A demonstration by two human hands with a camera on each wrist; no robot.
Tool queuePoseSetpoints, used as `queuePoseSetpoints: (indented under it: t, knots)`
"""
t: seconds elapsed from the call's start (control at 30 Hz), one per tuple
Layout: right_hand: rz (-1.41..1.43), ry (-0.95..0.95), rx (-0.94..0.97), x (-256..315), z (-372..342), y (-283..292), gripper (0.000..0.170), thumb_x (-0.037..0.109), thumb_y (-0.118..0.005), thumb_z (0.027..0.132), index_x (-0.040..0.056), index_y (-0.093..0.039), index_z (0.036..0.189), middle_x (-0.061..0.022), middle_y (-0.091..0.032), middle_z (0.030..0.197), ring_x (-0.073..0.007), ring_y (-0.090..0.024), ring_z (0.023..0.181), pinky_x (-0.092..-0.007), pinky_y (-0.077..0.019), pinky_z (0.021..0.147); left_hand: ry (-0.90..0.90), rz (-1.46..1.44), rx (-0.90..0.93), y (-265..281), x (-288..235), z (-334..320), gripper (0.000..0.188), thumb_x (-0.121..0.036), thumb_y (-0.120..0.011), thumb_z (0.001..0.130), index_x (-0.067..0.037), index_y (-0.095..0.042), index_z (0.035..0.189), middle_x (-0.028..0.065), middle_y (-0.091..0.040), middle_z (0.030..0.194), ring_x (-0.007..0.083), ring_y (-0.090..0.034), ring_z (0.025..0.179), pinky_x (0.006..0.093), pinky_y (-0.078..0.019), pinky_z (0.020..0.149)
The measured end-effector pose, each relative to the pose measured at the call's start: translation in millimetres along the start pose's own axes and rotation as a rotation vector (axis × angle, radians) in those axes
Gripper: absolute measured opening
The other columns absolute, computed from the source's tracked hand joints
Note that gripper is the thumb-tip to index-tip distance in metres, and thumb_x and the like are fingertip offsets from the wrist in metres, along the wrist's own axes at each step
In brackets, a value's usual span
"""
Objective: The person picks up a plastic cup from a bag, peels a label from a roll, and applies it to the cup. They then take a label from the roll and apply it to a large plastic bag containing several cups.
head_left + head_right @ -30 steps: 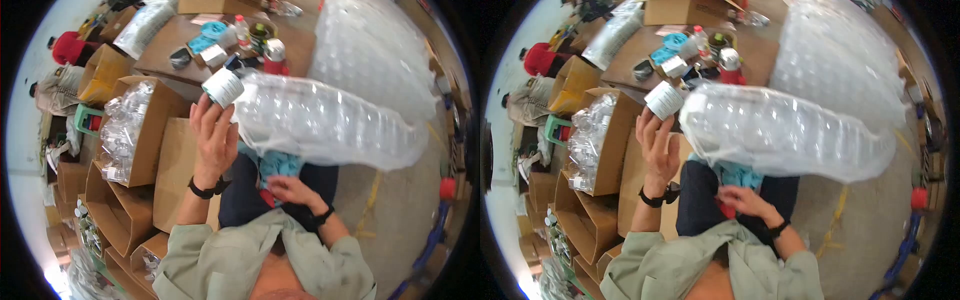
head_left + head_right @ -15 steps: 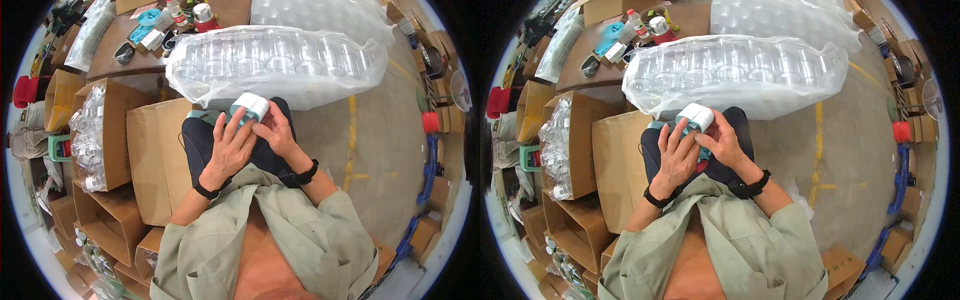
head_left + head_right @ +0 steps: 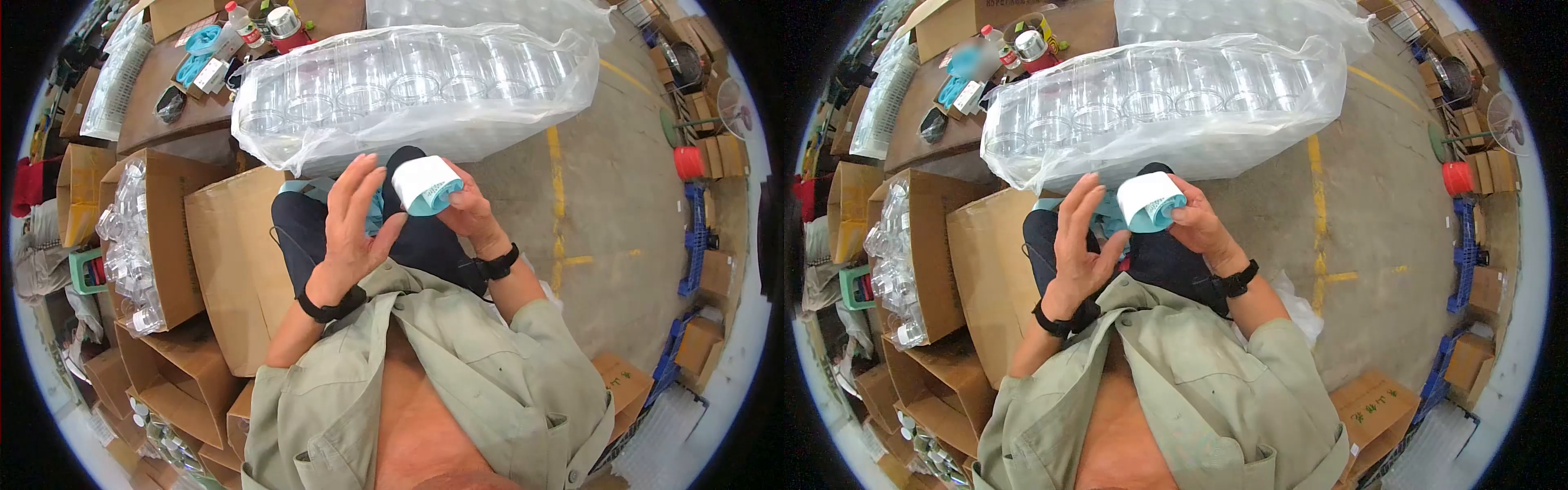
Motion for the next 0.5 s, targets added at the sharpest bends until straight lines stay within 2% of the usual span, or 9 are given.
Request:
queuePoseSetpoints:
  t: [0.07, 0.1, 0.2, 0.27, 0.37, 0.47, 0.5]
  knots:
    - [-0.022, -0.032, -0.011, -4, -4, 5, 0.079, 0.033, -0.074, 0.083, -0.0041, -0.047, 0.147, -0.0213, -0.065, 0.131, -0.0332, -0.069, 0.115, -0.0474, -0.0557, 0.102, -0.040, 0.116, 0.115, -11, -3, 7, 0.077, -0.011, -0.086, 0.076, 0.000, -0.053, 0.144, 0.0171, -0.058, 0.145, 0.0385, -0.050, 0.140, 0.0488, -0.0393, 0.114]
    - [-0.032, -0.047, -0.019, -5, -6, 5, 0.083, 0.035, -0.074, 0.080, -0.0059, -0.046, 0.147, -0.0230, -0.064, 0.130, -0.0346, -0.070, 0.112, -0.0479, -0.0573, 0.100, -0.007, 0.070, 0.122, -15, 1, 6, 0.077, -0.011, -0.087, 0.076, 0.000, -0.052, 0.145, 0.0171, -0.059, 0.144, 0.0383, -0.051, 0.139, 0.0488, -0.0395, 0.114]
    - [0.004, -0.044, 0.034, -4, -8, -2, 0.072, 0.033, -0.073, 0.088, -0.0007, -0.049, 0.147, -0.0168, -0.065, 0.130, -0.0302, -0.070, 0.112, -0.0441, -0.0533, 0.104, 0.093, -0.053, 0.142, -30, 12, -3, 0.080, -0.012, -0.087, 0.077, -0.001, -0.050, 0.147, 0.0173, -0.060, 0.142, 0.0374, -0.055, 0.134, 0.0482, -0.0417, 0.111]
    - [0.001, -0.041, 0.030, -4, -7, -2, 0.072, 0.035, -0.072, 0.088, -0.0004, -0.049, 0.147, -0.0163, -0.065, 0.131, -0.0298, -0.070, 0.112, -0.0441, -0.0537, 0.103, 0.163, -0.114, 0.148, -36, 18, -9, 0.081, -0.012, -0.087, 0.078, -0.001, -0.049, 0.148, 0.0173, -0.062, 0.140, 0.0364, -0.059, 0.130, 0.0470, -0.0450, 0.108]
    - [0.065, -0.033, -0.001, -14, -10, 10, 0.070, 0.037, -0.069, 0.090, 0.0006, -0.049, 0.147, -0.0153, -0.065, 0.132, -0.0290, -0.068, 0.116, -0.0442, -0.0534, 0.103, 0.290, -0.248, 0.088, -43, 31, -18, 0.076, -0.008, -0.085, 0.082, 0.000, -0.049, 0.148, 0.0175, -0.068, 0.129, 0.0339, -0.064, 0.121, 0.0441, -0.0491, 0.103]
    - [0.138, -0.043, -0.030, -23, -11, 16, 0.068, 0.038, -0.066, 0.092, 0.0020, -0.050, 0.148, -0.0141, -0.063, 0.135, -0.0278, -0.065, 0.120, -0.0441, -0.0526, 0.103, 0.157, -0.241, 0.034, -39, 21, -9, 0.073, -0.001, -0.080, 0.088, -0.003, -0.045, 0.151, 0.0156, -0.074, 0.113, 0.0244, -0.072, 0.105, 0.0372, -0.0561, 0.093]
    - [0.158, -0.050, -0.039, -26, -11, 17, 0.068, 0.039, -0.065, 0.093, 0.0025, -0.050, 0.148, -0.0137, -0.063, 0.136, -0.0273, -0.064, 0.122, -0.0440, -0.0524, 0.104, 0.199, -0.250, 0.052, -41, 24, -10, 0.071, 0.000, -0.078, 0.089, -0.003, -0.045, 0.151, 0.0150, -0.075, 0.110, 0.0227, -0.072, 0.104, 0.0367, -0.0560, 0.092]
Point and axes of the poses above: each hand's wrist, its own z-axis towards the middle knuckle, its own y-axis out of the back of the hand, x = y × z, the point moved 10 cm from there along z, towards the middle knuckle
